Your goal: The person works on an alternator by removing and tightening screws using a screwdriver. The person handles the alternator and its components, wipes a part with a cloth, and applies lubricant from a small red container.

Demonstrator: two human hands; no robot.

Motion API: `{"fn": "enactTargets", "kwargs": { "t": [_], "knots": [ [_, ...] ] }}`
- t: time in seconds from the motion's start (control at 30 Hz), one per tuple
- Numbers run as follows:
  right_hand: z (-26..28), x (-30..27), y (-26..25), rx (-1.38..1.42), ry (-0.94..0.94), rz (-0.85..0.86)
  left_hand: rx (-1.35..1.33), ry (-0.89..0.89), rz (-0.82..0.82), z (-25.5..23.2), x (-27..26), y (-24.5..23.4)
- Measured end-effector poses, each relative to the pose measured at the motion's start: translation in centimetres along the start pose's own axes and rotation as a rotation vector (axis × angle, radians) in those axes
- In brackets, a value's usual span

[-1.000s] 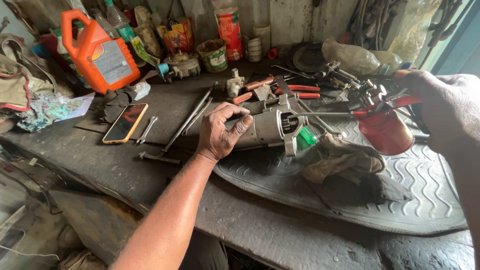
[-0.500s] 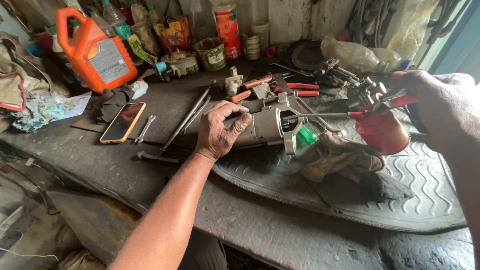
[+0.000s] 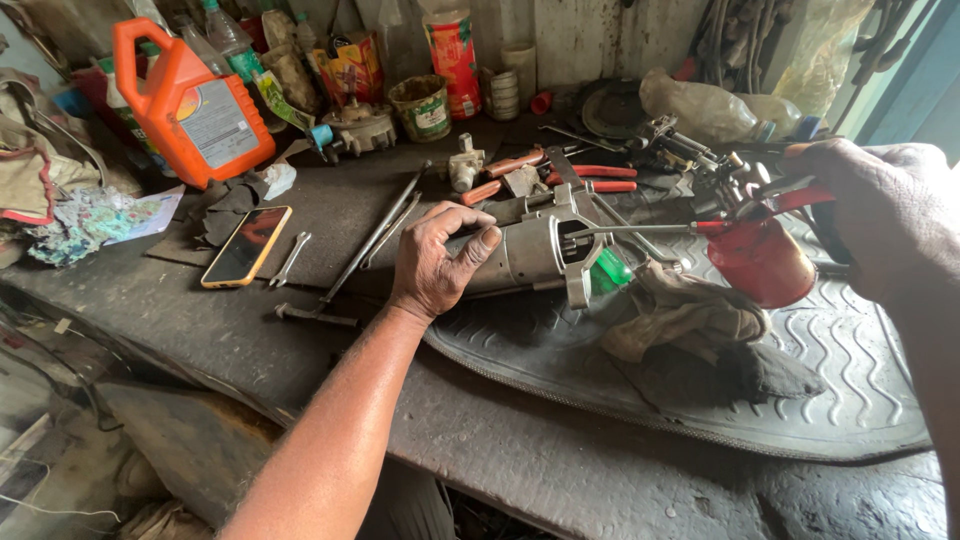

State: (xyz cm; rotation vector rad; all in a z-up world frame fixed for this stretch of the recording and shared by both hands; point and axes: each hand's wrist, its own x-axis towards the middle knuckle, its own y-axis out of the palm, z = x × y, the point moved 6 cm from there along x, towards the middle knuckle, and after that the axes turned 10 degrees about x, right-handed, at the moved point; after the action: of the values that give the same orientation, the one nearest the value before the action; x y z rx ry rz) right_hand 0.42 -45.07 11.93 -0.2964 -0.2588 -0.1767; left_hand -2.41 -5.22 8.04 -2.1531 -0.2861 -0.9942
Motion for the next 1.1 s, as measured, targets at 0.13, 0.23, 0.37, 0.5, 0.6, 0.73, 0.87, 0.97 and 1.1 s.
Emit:
{"fn": "enactTargets", "kwargs": {
  "t": [0.13, 0.23, 0.37, 0.5, 0.6, 0.73, 0.87, 0.97, 1.1],
  "knots": [
    [0.5, -1.3, -0.1, -0.019, 0.233, -0.172, 0.006, 0.004, 0.000, 0.0, 0.0, -0.1],
    [-1.1, -0.7, 1.5, 0.193, 0.373, 0.030, 0.002, -0.012, 0.001, -0.1, 0.0, 0.0],
    [-5.6, 1.6, 3.5, 0.478, 0.550, 0.313, 0.176, 0.067, 0.092, -1.2, 0.0, -0.1],
    [-11.7, 4.2, 4.1, 0.757, 0.729, 0.586, 0.309, 0.153, 0.124, -2.9, 0.2, 0.0],
    [-15.7, 5.9, 4.9, 0.961, 0.866, 0.808, 0.363, 0.232, 0.084, -4.1, 0.1, -0.2],
    [-15.4, 6.2, 5.8, 1.225, 1.033, 1.107, 0.405, 0.296, 0.021, -5.6, -0.1, -0.1],
    [-16.3, 7.2, 3.4, 1.492, 1.182, 1.392, 0.440, 0.316, -0.013, -6.7, 0.1, -0.1],
    [-18.4, 8.1, 0.2, 1.593, 1.171, 1.144, 0.461, 0.316, -0.011, -7.5, 0.0, -0.2],
    [-18.1, 8.3, -0.5, 1.552, 1.061, 0.817, 0.453, 0.272, 0.053, -7.4, 0.3, -0.1]
  ]
}}
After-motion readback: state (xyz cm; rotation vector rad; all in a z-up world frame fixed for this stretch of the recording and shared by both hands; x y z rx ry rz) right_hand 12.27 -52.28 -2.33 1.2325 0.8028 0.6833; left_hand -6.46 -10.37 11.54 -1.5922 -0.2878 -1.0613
